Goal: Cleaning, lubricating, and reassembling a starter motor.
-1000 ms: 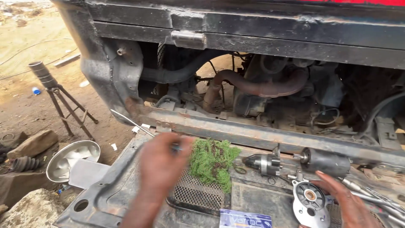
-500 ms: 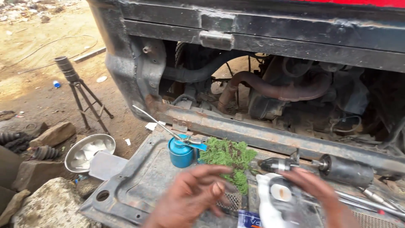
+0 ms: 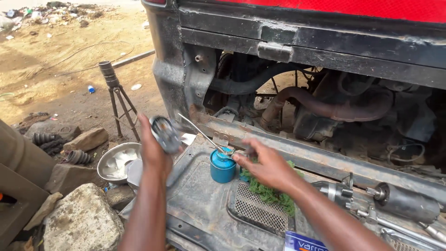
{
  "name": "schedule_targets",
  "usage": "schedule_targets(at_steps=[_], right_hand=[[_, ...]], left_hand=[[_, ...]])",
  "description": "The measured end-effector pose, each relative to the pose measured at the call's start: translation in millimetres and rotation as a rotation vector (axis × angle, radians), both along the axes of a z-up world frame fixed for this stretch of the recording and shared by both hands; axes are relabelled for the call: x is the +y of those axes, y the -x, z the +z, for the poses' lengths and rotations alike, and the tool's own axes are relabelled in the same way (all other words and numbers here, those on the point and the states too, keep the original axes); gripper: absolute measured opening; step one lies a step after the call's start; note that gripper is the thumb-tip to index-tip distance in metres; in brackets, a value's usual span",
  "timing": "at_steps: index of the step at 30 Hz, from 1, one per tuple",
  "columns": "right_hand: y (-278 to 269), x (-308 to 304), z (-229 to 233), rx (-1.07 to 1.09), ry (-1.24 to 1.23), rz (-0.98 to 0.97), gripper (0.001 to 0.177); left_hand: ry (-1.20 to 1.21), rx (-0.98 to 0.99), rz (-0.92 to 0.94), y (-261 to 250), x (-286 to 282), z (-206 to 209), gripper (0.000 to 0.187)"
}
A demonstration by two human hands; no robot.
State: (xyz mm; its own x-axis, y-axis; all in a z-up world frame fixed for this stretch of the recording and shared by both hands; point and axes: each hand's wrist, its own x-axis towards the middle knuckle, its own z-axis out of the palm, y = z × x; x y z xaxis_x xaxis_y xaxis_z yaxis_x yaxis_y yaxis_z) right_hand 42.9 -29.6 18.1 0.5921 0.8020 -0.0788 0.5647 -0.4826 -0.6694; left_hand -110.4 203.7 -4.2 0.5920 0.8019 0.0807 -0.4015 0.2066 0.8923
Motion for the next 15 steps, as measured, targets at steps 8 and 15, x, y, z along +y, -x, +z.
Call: schedule_targets(at_steps=[8,15], right_hand=[[-15.9,11.5,-43.1,0.117,-0.013,-0.049,0.054],[-35.9,13.9,-63.6,0.503,-0.094,0.0,0.053]], left_hand=[[0.12,0.114,0.09,-59.4,81.9,-37.1,0.083],[-0.042,0.015,-0.004,-65.8,68.9,-27.4,0.063]])
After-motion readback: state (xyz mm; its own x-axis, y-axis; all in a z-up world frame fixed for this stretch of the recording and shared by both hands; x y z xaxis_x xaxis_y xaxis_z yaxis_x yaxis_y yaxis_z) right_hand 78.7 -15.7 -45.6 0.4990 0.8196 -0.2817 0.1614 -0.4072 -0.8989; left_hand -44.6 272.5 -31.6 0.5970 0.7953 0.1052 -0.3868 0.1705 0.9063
